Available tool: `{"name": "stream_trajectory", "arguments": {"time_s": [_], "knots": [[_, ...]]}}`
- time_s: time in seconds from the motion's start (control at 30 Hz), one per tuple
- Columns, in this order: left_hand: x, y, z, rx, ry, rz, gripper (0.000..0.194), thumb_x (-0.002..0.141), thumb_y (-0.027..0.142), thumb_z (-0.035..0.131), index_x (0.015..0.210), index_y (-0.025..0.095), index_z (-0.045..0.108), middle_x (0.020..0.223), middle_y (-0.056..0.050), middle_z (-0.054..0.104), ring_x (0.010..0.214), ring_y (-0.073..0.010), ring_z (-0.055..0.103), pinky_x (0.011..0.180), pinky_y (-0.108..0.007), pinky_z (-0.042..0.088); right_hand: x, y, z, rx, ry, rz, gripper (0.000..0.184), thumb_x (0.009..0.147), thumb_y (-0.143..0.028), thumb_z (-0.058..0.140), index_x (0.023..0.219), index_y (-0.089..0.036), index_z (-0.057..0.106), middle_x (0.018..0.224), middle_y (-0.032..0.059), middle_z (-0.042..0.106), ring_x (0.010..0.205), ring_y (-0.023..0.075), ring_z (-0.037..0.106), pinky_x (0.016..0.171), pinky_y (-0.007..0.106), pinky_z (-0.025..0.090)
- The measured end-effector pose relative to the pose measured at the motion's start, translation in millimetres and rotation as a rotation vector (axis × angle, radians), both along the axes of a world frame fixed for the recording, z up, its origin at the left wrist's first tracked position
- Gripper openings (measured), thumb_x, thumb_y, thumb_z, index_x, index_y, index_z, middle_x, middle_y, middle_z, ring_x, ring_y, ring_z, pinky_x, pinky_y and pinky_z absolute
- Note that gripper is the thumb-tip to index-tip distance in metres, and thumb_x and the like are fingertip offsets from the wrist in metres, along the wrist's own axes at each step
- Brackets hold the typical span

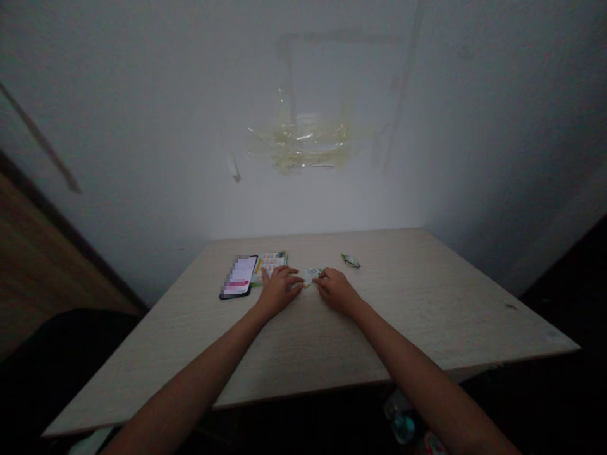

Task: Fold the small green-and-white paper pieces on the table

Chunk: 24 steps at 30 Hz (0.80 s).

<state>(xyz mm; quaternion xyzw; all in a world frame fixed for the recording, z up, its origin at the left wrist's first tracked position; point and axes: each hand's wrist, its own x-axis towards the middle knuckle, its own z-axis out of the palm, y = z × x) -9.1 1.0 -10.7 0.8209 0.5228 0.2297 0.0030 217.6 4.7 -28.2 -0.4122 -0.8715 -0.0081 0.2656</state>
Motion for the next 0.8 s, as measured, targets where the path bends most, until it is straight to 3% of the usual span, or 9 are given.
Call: {"name": "stream_trajectory", "arguments": {"time_s": [0.23, 0.37, 0.5, 0.63, 0.8], "knots": [[1, -1, 0.6, -0.004, 0.009, 0.024, 0.023, 0.09, 0.046, 0.058, 0.104, 0.038, 0.074, 0.129, -0.001, 0.064, 0.131, -0.0308, 0.043, 0.108, -0.078, -0.003, 2, -3, 5.2, -0.017, 0.024, 0.045, 0.031, 0.088, -0.014, 0.057, 0.115, -0.022, 0.071, 0.107, 0.01, 0.068, 0.102, 0.0223, 0.06, 0.095, 0.04, 0.044], [0, -1, -1.6, 0.039, 0.008, 0.039, 0.024, 0.088, 0.047, 0.061, 0.105, 0.037, 0.074, 0.127, -0.003, 0.065, 0.129, -0.0316, 0.044, 0.107, -0.08, -0.003, 4, -3, 10.6, -0.068, 0.14, 0.066, 0.033, 0.087, -0.01, 0.054, 0.111, -0.021, 0.072, 0.107, 0.0081, 0.069, 0.101, 0.0203, 0.063, 0.095, 0.036, 0.047], [0, -1, -2.6, 0.063, 0.004, 0.041, 0.024, 0.088, 0.047, 0.06, 0.104, 0.036, 0.074, 0.125, -0.003, 0.065, 0.128, -0.0317, 0.045, 0.106, -0.081, -0.002, 8, 2, 9.4, -0.052, 0.242, -0.024, 0.032, 0.088, -0.012, 0.051, 0.113, -0.018, 0.071, 0.11, 0.01, 0.067, 0.101, 0.0197, 0.062, 0.094, 0.035, 0.048], [1, -1, -1.5, 0.046, 0.004, 0.042, 0.023, 0.089, 0.046, 0.06, 0.104, 0.036, 0.073, 0.126, -0.002, 0.065, 0.128, -0.0313, 0.045, 0.107, -0.08, -0.004, 13, 9, 2.8, -0.027, 0.158, -0.121, 0.032, 0.086, -0.012, 0.054, 0.112, -0.016, 0.071, 0.112, 0.0115, 0.068, 0.106, 0.0233, 0.059, 0.1, 0.041, 0.044], [0, -1, -1.8, 0.036, -0.001, 0.044, 0.023, 0.088, 0.046, 0.061, 0.104, 0.036, 0.074, 0.127, -0.003, 0.065, 0.128, -0.0314, 0.044, 0.108, -0.079, -0.005, 12, 9, -0.4, -0.056, 0.072, -0.13, 0.03, 0.087, -0.014, 0.054, 0.112, -0.015, 0.071, 0.113, 0.0111, 0.068, 0.109, 0.0243, 0.056, 0.102, 0.042, 0.042]]}}
